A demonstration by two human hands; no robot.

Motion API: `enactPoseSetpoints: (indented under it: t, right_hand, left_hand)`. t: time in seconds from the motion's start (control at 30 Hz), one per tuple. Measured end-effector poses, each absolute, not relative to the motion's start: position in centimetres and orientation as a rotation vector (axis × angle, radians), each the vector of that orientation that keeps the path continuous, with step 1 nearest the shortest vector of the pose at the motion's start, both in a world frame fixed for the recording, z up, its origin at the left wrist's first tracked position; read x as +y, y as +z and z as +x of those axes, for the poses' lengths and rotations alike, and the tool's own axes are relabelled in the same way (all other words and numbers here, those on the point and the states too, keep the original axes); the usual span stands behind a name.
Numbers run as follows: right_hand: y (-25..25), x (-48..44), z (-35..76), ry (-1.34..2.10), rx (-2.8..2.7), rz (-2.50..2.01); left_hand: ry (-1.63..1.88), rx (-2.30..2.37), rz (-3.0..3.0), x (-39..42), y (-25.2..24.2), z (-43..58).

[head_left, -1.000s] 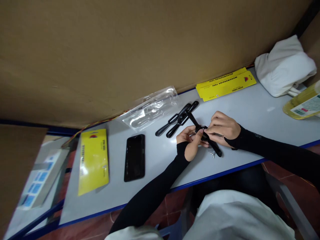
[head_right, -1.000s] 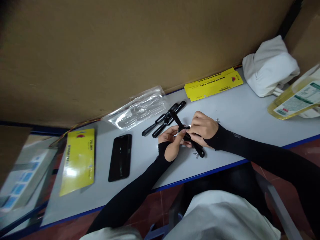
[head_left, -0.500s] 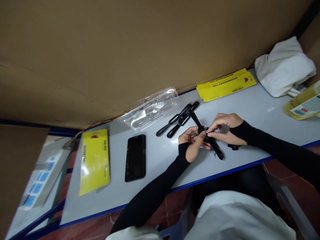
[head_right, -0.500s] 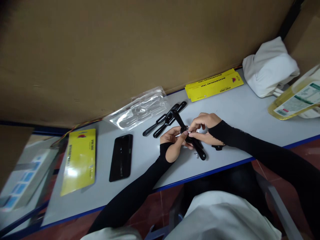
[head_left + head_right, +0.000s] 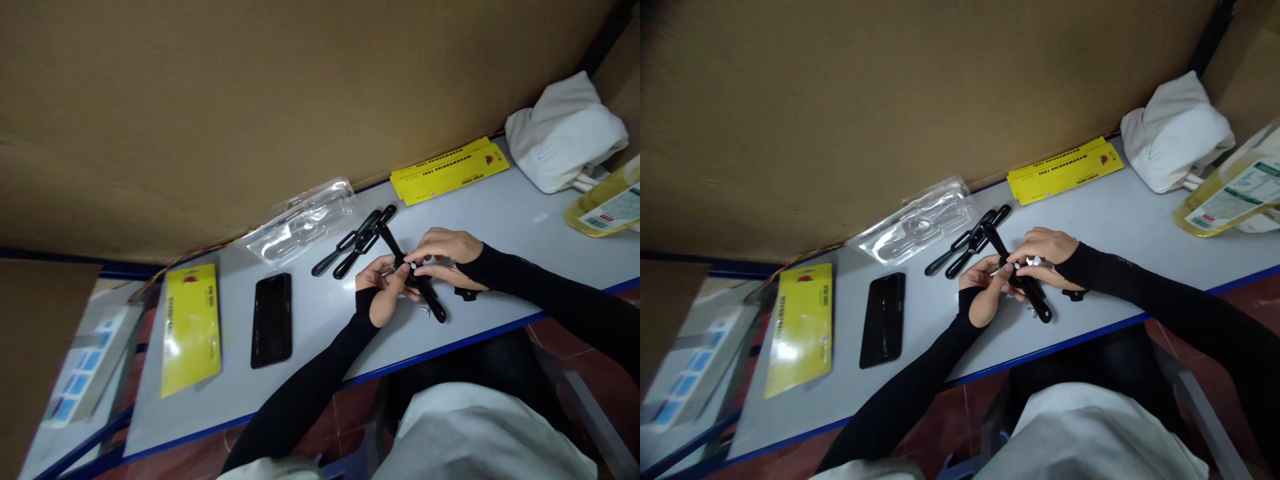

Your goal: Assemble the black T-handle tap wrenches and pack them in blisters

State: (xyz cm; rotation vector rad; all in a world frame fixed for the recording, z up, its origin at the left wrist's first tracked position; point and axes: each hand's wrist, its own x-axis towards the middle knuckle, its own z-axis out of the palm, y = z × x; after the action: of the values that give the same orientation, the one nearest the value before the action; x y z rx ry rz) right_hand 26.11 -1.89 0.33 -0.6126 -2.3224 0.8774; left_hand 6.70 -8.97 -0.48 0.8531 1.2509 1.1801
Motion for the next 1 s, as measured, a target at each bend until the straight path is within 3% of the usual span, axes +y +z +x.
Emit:
enactPoseSetpoints:
  t: [0.33, 0.63, 1.0]
  right_hand:
    - [0.6, -1.8, 26.3, 0.988, -2.305, -0.621]
    - [0.6, -2.3, 25.7, 0.828, -2.256, -0.668]
    - [1.7, -3.3, 25.0, 1.33, -1.98, -1.147]
  left_hand:
    - [1.148, 1.235, 0.904, -9.1, -0.8, 6.6]
    - [1.139, 1.227, 0.911, -9.1, -0.9, 6.6]
    - [1.134, 1.2, 0.937, -9.6, -1.1, 7.0]
